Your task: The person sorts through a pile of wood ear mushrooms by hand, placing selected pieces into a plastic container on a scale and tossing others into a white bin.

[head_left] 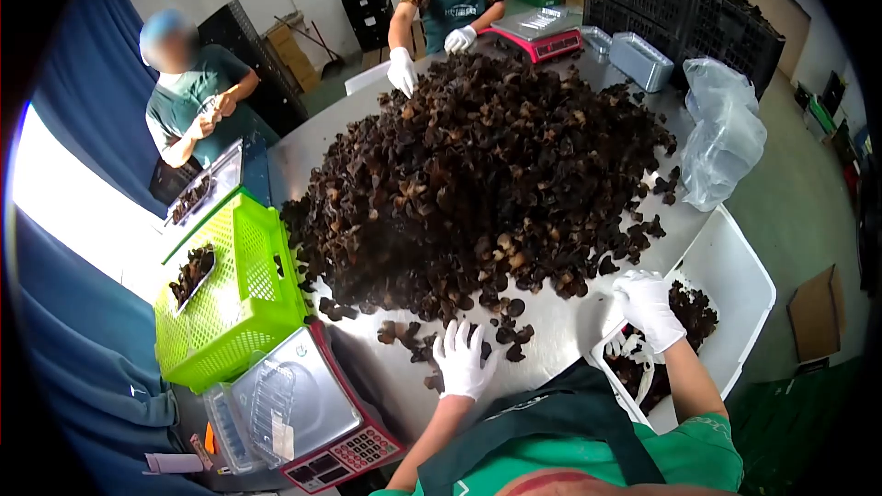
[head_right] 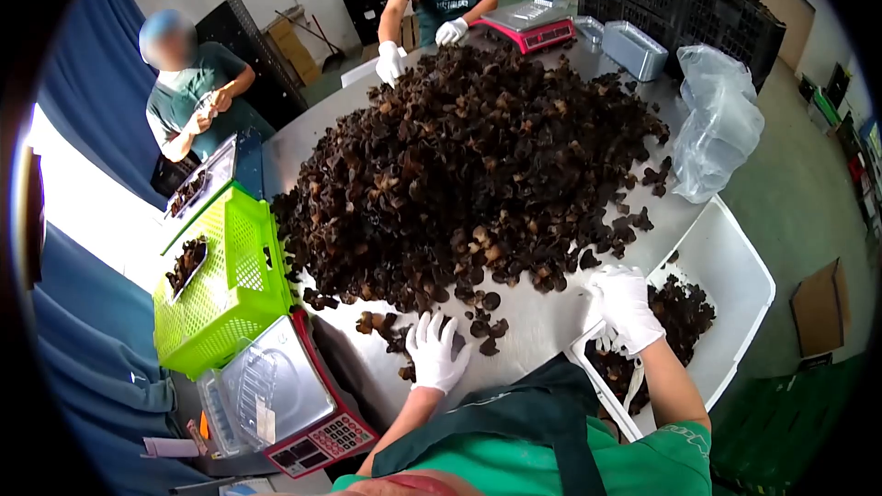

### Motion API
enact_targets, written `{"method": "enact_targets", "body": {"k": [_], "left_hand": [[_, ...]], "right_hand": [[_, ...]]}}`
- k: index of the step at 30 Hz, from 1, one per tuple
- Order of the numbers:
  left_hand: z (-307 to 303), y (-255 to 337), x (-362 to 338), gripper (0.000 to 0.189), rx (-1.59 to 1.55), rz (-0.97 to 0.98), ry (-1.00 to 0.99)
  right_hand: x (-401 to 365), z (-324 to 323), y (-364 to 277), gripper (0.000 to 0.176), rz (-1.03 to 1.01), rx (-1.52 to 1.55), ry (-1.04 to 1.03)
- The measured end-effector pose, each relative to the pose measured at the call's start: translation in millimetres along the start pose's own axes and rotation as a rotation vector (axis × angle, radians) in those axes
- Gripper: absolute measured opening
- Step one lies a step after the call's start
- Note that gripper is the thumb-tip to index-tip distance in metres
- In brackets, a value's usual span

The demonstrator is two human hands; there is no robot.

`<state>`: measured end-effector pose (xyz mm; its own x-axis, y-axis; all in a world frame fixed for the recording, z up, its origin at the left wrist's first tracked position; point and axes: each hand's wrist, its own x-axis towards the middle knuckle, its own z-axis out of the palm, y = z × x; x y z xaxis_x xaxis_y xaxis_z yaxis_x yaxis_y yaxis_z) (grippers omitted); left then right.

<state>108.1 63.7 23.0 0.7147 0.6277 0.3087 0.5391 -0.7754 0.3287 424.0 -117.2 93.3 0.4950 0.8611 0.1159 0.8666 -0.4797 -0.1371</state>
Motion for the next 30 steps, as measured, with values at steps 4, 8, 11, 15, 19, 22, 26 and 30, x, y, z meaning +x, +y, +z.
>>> {"method": "enact_targets", "body": {"k": [4,8,11,15,19,22,26,30], "left_hand": [[3.0,-16.5,-22.2,0.043,0.057,-0.071,0.103],[-11.3,-10.8,-32.9,0.034,0.157,-0.135,0.161],[-12.7,-10.1,-36.0,0.035,0.15,-0.106,0.229],[-9.5,-9.0,-53.1,0.042,0.219,-0.174,0.197],[-25.0,-4.6,-59.9,0.06,0.273,-0.287,0.263],[-30.5,-2.8,-66.4,0.073,0.309,-0.397,0.251],[-31.1,-7.2,-69.0,0.075,0.139,-0.422,0.237],[-28.3,-5.1,-55.0,0.069,0.024,-0.339,0.259]], "right_hand": [[44.4,-8.1,-78.5,0.029,-0.211,0.259,0.2],[63.0,3.8,-161.4,0.039,-0.517,0.284,0.086],[53.1,41.7,-201.0,0.054,-0.673,0.331,0.085],[41.9,59.4,-227.3,0.06,-0.785,0.314,-0.071],[55.1,45.6,-248.9,0.061,-0.901,0.366,-0.106],[80.2,5.2,-290.3,0.065,-1.058,0.46,-0.079],[106.2,-51.4,-347.8,0.072,-1.305,0.569,0.005],[116.4,-65.5,-361.7,0.076,-1.337,0.53,0.042]]}}
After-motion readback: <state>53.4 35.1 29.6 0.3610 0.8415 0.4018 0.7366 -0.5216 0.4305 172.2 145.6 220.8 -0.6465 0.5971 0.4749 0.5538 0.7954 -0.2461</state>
